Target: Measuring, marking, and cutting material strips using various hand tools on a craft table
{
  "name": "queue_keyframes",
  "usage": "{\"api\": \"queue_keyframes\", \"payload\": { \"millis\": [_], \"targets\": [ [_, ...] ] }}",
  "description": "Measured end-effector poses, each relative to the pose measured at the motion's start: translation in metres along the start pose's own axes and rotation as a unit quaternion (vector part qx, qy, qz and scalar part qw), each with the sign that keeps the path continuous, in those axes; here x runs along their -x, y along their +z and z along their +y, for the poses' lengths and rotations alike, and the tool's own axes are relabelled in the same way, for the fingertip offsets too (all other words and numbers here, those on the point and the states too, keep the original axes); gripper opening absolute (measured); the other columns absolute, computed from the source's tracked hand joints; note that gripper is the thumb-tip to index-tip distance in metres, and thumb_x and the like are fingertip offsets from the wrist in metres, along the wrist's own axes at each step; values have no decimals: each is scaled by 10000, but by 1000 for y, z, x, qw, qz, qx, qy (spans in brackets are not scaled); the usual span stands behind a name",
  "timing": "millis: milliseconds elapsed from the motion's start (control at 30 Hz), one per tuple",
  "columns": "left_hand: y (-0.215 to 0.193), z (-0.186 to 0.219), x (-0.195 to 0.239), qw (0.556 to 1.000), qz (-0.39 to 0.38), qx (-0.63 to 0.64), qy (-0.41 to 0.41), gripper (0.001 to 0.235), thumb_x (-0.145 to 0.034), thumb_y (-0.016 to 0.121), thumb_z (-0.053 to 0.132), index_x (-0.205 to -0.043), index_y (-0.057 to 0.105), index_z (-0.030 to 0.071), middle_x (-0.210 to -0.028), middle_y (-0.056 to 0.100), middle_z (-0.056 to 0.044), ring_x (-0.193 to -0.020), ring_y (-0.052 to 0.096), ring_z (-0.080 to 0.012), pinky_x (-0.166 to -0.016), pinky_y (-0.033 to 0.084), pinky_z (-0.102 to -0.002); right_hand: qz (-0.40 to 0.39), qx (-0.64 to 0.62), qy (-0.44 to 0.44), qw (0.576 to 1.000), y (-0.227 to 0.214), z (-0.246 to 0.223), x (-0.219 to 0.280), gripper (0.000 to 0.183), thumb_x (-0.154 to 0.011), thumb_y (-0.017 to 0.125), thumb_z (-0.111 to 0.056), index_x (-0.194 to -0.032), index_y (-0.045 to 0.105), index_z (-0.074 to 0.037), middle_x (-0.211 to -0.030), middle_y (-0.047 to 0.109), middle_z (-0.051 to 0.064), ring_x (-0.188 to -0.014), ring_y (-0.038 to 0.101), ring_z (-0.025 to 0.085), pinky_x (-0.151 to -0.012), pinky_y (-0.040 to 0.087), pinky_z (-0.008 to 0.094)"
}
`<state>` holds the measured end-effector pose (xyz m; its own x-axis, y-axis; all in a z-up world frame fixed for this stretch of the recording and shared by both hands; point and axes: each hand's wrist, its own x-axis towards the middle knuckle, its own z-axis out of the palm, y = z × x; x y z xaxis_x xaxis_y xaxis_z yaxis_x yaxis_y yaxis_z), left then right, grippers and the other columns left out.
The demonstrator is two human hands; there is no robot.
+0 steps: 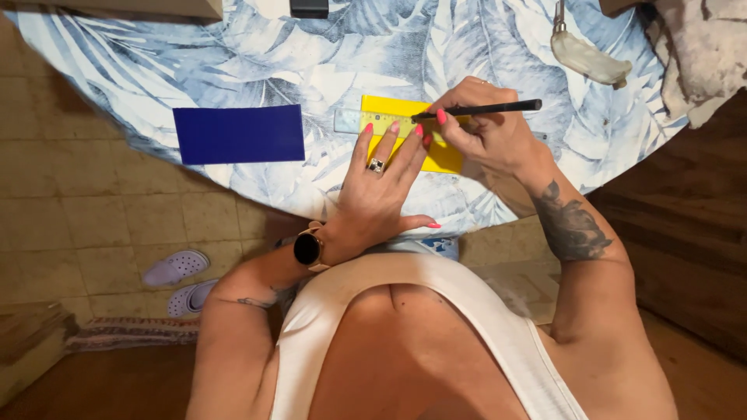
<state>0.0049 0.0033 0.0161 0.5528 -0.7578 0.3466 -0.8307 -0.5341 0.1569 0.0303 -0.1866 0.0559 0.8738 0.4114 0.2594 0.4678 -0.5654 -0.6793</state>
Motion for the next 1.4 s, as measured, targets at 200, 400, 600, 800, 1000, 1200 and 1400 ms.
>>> {"api": "queue_keyframes", "payload": {
  "millis": [200, 400, 600, 800, 1000, 1200, 1400],
  "targets": [
    [-6, -1, -2, 1000, -19, -2, 8, 1011, -648, 441, 821, -1246, 433, 6, -1289, 405, -114, -1174, 390, -316, -975, 270, -523, 5, 3, 20, 1000, -7, 0, 10, 124, -869, 482, -19, -839, 573, 59, -715, 558, 122, -625, 504, 200, -532, 388, 286],
    [-4, 0, -2, 999, -10, 28, 12, 916, -742, 310, 754, -1220, 456, -13, -1287, 397, -134, -1162, 390, -349, -962, 265, -548, 16, 16, 21, 1000, -12, 4, 21, 142, -884, 495, -46, -838, 581, 57, -720, 562, 121, -631, 509, 219, -547, 388, 306],
    [-5, 1, -3, 999, -44, 7, 14, 960, -670, 490, 769, -1240, 432, -2, -1302, 382, -117, -1165, 377, -331, -967, 262, -531, 31, 45, 17, 998, -17, 8, 33, 143, -886, 490, -43, -843, 578, 61, -742, 578, 120, -637, 517, 230, -552, 404, 313],
    [-4, 2, -4, 998, -61, 18, 1, 999, -613, 598, 733, -1265, 395, 5, -1300, 386, -109, -1168, 383, -314, -985, 237, -522, 47, 54, 35, 997, -21, 8, 41, 181, -898, 487, -73, -843, 586, 68, -704, 561, 126, -617, 515, 219, -517, 385, 293],
    [-2, 4, -5, 998, -67, 10, -7, 1029, -572, 608, 753, -1266, 394, 24, -1278, 421, -86, -1166, 392, -311, -979, 242, -510, 59, 58, 45, 996, -24, 10, 47, 185, -900, 487, -70, -841, 597, 66, -688, 550, 123, -585, 491, 201, -488, 365, 281],
    [-3, 5, -6, 997, -71, 5, -11, 1047, -558, 606, 764, -1267, 388, 26, -1291, 408, -93, -1178, 375, -304, -987, 239, -502, 62, 61, 54, 995, -26, 10, 50, 145, -881, 491, -31, -842, 599, 59, -672, 543, 108, -589, 480, 201, -503, 364, 290],
    [-2, 4, -5, 998, -68, -1, -8, 1031, -582, 571, 781, -1268, 392, 32, -1277, 423, -84, -1169, 381, -307, -979, 249, -503, 67, 68, 51, 994, -25, 10, 51, 161, -884, 487, -41, -828, 600, 58, -684, 546, 113, -587, 489, 194, -501, 374, 280]
  ]
}}
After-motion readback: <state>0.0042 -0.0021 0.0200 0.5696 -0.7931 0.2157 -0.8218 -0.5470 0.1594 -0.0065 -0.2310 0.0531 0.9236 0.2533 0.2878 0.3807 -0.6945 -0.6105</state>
